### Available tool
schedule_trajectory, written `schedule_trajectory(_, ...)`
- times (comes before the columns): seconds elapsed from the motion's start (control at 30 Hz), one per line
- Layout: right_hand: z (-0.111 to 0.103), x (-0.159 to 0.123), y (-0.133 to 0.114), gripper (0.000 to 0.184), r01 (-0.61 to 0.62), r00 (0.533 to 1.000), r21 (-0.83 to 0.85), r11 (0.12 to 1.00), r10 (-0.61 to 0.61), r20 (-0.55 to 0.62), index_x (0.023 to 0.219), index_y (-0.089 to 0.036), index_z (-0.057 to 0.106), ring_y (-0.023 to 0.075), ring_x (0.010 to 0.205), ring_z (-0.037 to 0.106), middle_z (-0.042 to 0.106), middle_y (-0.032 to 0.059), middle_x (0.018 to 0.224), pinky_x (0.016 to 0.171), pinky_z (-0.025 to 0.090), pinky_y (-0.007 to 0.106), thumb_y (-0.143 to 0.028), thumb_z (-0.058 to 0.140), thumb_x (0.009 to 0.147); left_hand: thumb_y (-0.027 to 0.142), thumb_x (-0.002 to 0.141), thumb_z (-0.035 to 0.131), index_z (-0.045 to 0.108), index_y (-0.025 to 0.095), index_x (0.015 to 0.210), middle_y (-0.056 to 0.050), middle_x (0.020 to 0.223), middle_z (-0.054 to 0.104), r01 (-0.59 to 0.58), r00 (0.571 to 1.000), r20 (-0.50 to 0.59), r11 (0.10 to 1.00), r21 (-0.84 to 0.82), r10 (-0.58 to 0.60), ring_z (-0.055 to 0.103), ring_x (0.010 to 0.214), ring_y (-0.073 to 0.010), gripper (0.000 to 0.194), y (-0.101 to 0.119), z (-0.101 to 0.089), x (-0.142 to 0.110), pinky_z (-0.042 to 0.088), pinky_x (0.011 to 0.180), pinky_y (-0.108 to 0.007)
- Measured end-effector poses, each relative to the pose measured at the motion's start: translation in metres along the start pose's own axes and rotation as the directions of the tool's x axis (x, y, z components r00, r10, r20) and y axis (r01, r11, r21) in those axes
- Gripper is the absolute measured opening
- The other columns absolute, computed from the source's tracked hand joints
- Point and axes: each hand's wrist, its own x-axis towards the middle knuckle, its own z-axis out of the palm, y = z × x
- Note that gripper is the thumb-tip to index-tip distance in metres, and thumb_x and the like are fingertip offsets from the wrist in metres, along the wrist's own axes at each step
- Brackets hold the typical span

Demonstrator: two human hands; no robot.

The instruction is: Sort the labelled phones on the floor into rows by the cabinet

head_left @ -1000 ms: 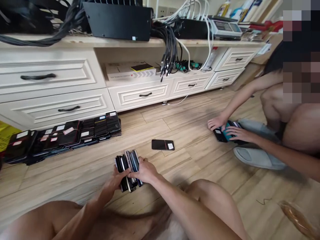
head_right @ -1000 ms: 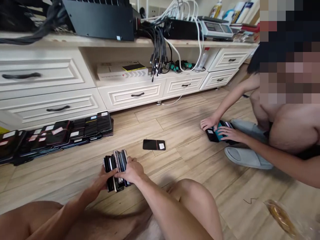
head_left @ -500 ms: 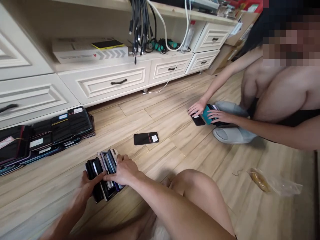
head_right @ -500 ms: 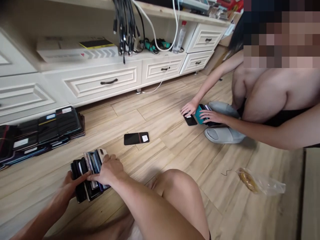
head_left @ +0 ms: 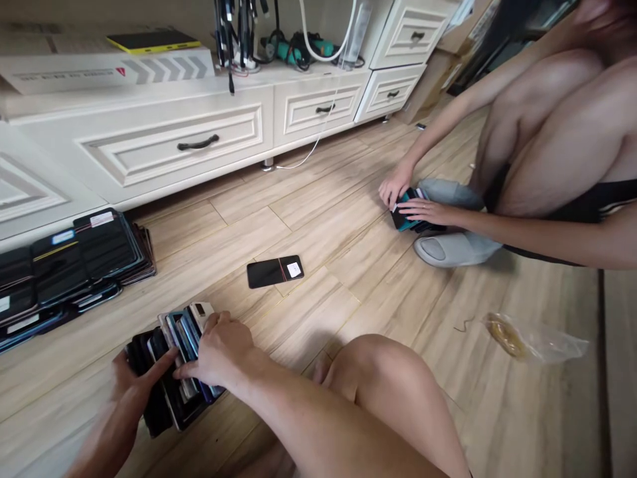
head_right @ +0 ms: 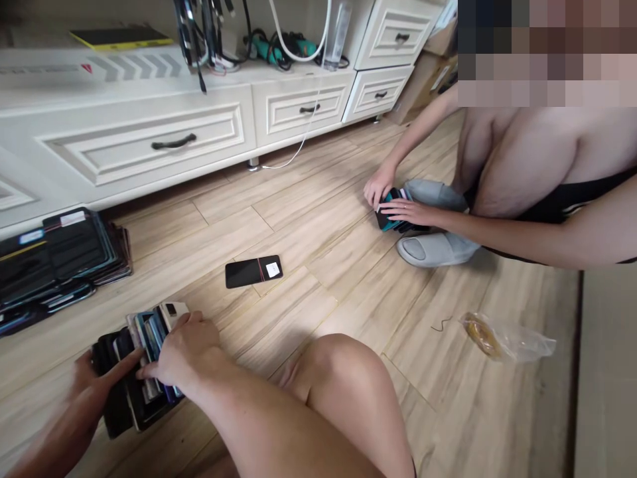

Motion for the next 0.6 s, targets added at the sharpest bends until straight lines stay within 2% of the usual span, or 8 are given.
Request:
schedule_trajectory(0.47,0.0011,0.0026,0.0011,0.1,0.008,1.0,0.035,0.999,-0.008,-0.006,0.137,0.003,0.055,0.0385,0.116,0.062,0.064,0.0286,0.127,0.091,0.061,0.053,-0.072,0.078,0.075,0.048,0.055,0.086,0.061,0.02,0.102,-0.003,0.081,0.069,0.012,1.0,-0.013,1.0,-0.001,-0.012,0.068,0.068,-0.0231,0.06,-0.0051,-0.0003,0.0037,0.056,0.057,-0.031)
schedule_trajectory(0.6,0.0085,0.0067,0.0036,0.095,0.021,0.999,0.076,0.997,-0.018,-0.051,0.134,-0.002,0.055,0.0401,0.116,0.063,0.065,0.0273,0.125,0.089,0.061,0.054,-0.069,0.081,0.073,0.049,0.054,0.086,0.061,0.02,0.102,-0.003,0.082,0.07,0.017,1.0,-0.017,1.0,0.003,-0.017,0.067,0.067,-0.0236,0.061,-0.0051,-0.0001,0.0041,0.056,0.057,-0.033)
